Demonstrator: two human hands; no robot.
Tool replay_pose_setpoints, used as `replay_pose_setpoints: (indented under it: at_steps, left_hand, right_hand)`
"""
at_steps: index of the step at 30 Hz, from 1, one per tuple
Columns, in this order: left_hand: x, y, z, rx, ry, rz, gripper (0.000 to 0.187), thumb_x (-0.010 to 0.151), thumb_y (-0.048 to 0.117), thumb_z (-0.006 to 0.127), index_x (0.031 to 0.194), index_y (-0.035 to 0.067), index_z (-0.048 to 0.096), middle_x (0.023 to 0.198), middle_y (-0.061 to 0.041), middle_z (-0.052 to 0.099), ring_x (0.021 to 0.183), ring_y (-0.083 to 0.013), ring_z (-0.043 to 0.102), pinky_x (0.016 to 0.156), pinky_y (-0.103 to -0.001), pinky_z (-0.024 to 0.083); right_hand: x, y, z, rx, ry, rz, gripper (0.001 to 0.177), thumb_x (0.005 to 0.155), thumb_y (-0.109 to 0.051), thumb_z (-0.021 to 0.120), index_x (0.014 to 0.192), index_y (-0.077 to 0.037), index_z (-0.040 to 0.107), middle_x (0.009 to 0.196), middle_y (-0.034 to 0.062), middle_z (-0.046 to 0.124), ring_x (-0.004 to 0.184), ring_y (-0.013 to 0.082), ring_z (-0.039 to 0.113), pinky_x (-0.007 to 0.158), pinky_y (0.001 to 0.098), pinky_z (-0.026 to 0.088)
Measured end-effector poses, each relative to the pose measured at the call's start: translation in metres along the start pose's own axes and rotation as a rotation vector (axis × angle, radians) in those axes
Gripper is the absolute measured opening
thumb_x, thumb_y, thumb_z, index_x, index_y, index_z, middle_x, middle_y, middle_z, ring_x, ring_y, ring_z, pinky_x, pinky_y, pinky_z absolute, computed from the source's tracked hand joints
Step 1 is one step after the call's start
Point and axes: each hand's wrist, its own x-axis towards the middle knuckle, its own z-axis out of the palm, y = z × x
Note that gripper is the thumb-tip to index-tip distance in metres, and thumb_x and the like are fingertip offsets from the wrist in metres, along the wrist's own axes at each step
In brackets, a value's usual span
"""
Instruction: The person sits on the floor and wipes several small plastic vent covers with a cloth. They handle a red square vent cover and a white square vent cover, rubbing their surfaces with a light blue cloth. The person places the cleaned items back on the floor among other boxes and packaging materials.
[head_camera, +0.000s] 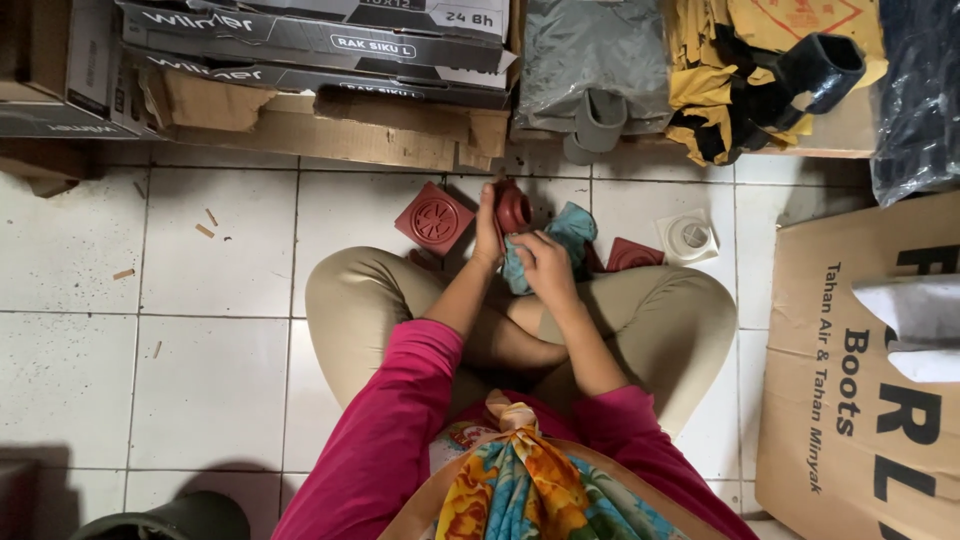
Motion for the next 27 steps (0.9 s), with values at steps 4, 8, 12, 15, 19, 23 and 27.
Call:
replay_pose_setpoints:
  at_steps: [4, 8, 12, 15, 19, 23, 27]
  left_hand:
    - [-0.001, 0.003, 0.003, -0.102, 0.032, -0.033, 0.088, 0.079, 0.071, 0.054, 0.138, 0.008, 0.04, 0.139, -0.02, 0.04, 0.127, -0.0362, 0.04, 0.108, -0.048, 0.032]
    - [-0.023, 0.024, 0.015, 0.007, -0.002, 0.005, 0.089, 0.078, 0.067, 0.057, 0.137, 0.002, 0.038, 0.14, -0.024, 0.036, 0.129, -0.0394, 0.035, 0.111, -0.049, 0.027]
    - [-0.011, 0.023, 0.01, 0.129, -0.043, 0.154, 0.071, 0.088, 0.058, 0.054, 0.136, 0.007, 0.042, 0.138, -0.022, 0.04, 0.128, -0.0367, 0.038, 0.109, -0.049, 0.031]
    - [-0.002, 0.014, 0.007, -0.083, -0.002, -0.005, 0.083, 0.08, 0.066, 0.056, 0.139, 0.011, 0.038, 0.142, -0.019, 0.034, 0.131, -0.039, 0.033, 0.111, -0.052, 0.027]
    - [0.013, 0.007, -0.004, -0.215, 0.015, -0.186, 0.091, 0.073, 0.075, 0.059, 0.137, 0.014, 0.039, 0.14, -0.022, 0.035, 0.129, -0.0405, 0.034, 0.106, -0.058, 0.029]
    - [0.001, 0.012, -0.004, -0.213, 0.067, -0.096, 0.087, 0.073, 0.074, 0.06, 0.135, 0.014, 0.043, 0.139, -0.02, 0.039, 0.129, -0.0373, 0.037, 0.11, -0.049, 0.029]
    - [-0.001, 0.009, 0.0, -0.173, 0.037, -0.074, 0.086, 0.076, 0.071, 0.059, 0.137, 0.013, 0.04, 0.141, -0.02, 0.037, 0.131, -0.0358, 0.034, 0.111, -0.05, 0.026]
  right_hand:
    - [0.002, 0.006, -0.006, -0.219, -0.012, -0.109, 0.015, 0.08, -0.003, 0.061, 0.088, -0.014, 0.068, 0.08, 0.0045, 0.062, 0.08, 0.0293, 0.062, 0.073, 0.0392, 0.051]
    - [-0.002, -0.001, 0.006, -0.157, 0.005, -0.152, 0.016, 0.083, -0.003, 0.057, 0.091, -0.014, 0.067, 0.08, 0.0047, 0.06, 0.078, 0.0306, 0.061, 0.072, 0.0398, 0.051]
    - [0.0, 0.004, -0.005, -0.037, -0.003, -0.154, 0.017, 0.083, -0.003, 0.058, 0.089, -0.016, 0.069, 0.077, 0.0033, 0.06, 0.075, 0.0293, 0.06, 0.07, 0.0378, 0.05]
    - [0.003, 0.011, -0.018, -0.205, -0.022, -0.096, 0.019, 0.079, -0.002, 0.059, 0.083, -0.018, 0.068, 0.08, 0.0029, 0.058, 0.084, 0.0278, 0.059, 0.078, 0.0386, 0.05]
    - [0.004, 0.008, -0.021, -0.152, 0.068, -0.064, 0.017, 0.083, 0.003, 0.057, 0.087, -0.01, 0.066, 0.076, 0.0052, 0.054, 0.076, 0.0283, 0.057, 0.075, 0.038, 0.05]
    - [-0.003, -0.005, 0.002, 0.017, 0.009, -0.144, 0.022, 0.081, 0.001, 0.059, 0.091, -0.016, 0.07, 0.083, 0.006, 0.059, 0.084, 0.0316, 0.06, 0.076, 0.0406, 0.05]
    - [-0.001, -0.005, -0.005, -0.091, 0.077, -0.141, 0.023, 0.074, 0.008, 0.057, 0.086, -0.009, 0.066, 0.078, 0.0089, 0.056, 0.076, 0.0324, 0.058, 0.074, 0.0407, 0.049]
